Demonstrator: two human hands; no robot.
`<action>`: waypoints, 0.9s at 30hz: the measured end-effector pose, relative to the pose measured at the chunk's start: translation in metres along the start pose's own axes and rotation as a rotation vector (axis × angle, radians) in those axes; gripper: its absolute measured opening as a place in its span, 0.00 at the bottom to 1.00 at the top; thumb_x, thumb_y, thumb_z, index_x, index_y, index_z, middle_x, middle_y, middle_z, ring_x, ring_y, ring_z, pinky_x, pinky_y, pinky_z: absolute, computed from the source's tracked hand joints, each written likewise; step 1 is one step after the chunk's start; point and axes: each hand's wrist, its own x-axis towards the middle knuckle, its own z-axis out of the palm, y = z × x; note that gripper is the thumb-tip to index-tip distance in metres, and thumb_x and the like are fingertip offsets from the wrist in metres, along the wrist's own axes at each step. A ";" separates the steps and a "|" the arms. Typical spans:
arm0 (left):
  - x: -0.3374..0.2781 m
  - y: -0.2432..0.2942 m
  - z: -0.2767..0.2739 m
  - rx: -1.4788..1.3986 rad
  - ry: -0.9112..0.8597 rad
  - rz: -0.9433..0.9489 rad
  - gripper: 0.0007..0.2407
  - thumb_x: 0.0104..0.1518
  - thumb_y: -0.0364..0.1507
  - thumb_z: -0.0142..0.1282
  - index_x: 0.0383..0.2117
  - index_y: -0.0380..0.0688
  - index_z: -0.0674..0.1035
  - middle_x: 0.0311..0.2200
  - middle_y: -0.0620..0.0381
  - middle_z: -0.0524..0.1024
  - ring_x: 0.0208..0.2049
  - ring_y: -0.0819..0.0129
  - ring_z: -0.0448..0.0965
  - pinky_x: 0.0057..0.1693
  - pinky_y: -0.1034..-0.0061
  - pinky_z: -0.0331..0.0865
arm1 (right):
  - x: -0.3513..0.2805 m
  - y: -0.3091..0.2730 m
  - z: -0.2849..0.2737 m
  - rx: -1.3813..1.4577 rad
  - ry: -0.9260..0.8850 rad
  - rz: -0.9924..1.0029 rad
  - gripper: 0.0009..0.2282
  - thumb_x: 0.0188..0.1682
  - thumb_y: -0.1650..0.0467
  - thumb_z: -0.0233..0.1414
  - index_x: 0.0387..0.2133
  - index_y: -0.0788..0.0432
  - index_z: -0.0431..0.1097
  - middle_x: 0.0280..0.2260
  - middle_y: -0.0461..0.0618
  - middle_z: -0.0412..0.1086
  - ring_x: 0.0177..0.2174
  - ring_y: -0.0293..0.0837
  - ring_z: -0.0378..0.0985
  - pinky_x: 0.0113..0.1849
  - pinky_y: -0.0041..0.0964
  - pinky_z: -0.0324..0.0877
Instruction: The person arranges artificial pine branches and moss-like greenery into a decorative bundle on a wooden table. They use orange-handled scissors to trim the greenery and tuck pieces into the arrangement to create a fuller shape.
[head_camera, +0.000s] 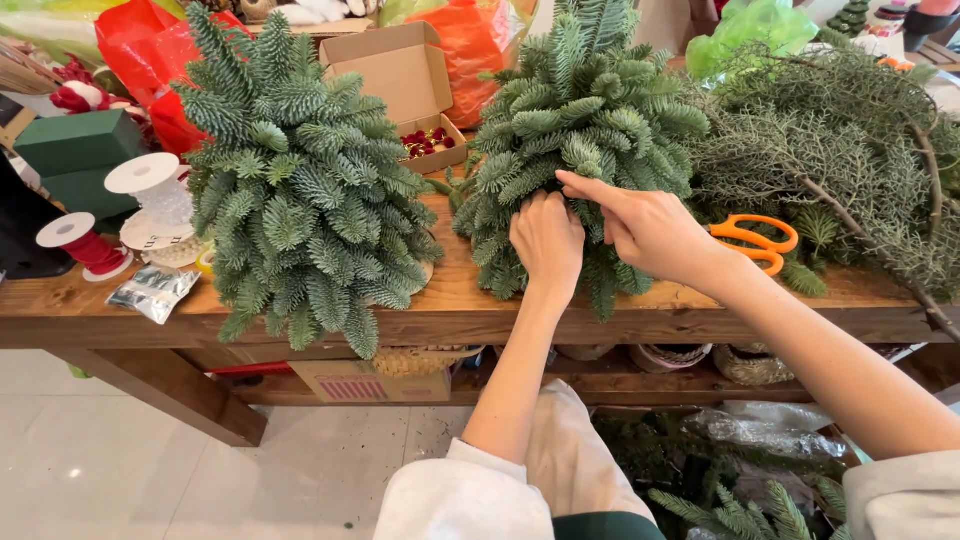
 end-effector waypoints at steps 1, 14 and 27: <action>0.000 0.002 0.000 0.024 -0.012 0.006 0.03 0.53 0.25 0.58 0.30 0.43 0.83 0.32 0.53 0.79 0.40 0.57 0.80 0.48 0.64 0.70 | -0.001 0.007 0.003 0.011 -0.007 0.007 0.29 0.47 0.83 0.36 0.64 0.56 0.58 0.52 0.52 0.72 0.23 0.44 0.78 0.27 0.40 0.72; 0.004 -0.002 0.024 0.151 0.084 0.031 0.06 0.48 0.27 0.63 0.30 0.45 0.80 0.31 0.56 0.79 0.38 0.59 0.81 0.49 0.63 0.69 | -0.019 0.006 -0.007 0.147 0.003 0.061 0.24 0.50 0.81 0.39 0.60 0.54 0.64 0.50 0.54 0.73 0.25 0.47 0.80 0.28 0.39 0.73; -0.003 0.000 0.026 0.164 0.102 0.039 0.04 0.42 0.30 0.65 0.21 0.47 0.81 0.27 0.59 0.77 0.33 0.59 0.78 0.46 0.63 0.65 | -0.019 -0.003 -0.009 0.203 0.016 0.049 0.23 0.50 0.79 0.44 0.61 0.55 0.63 0.50 0.54 0.73 0.24 0.45 0.79 0.27 0.39 0.73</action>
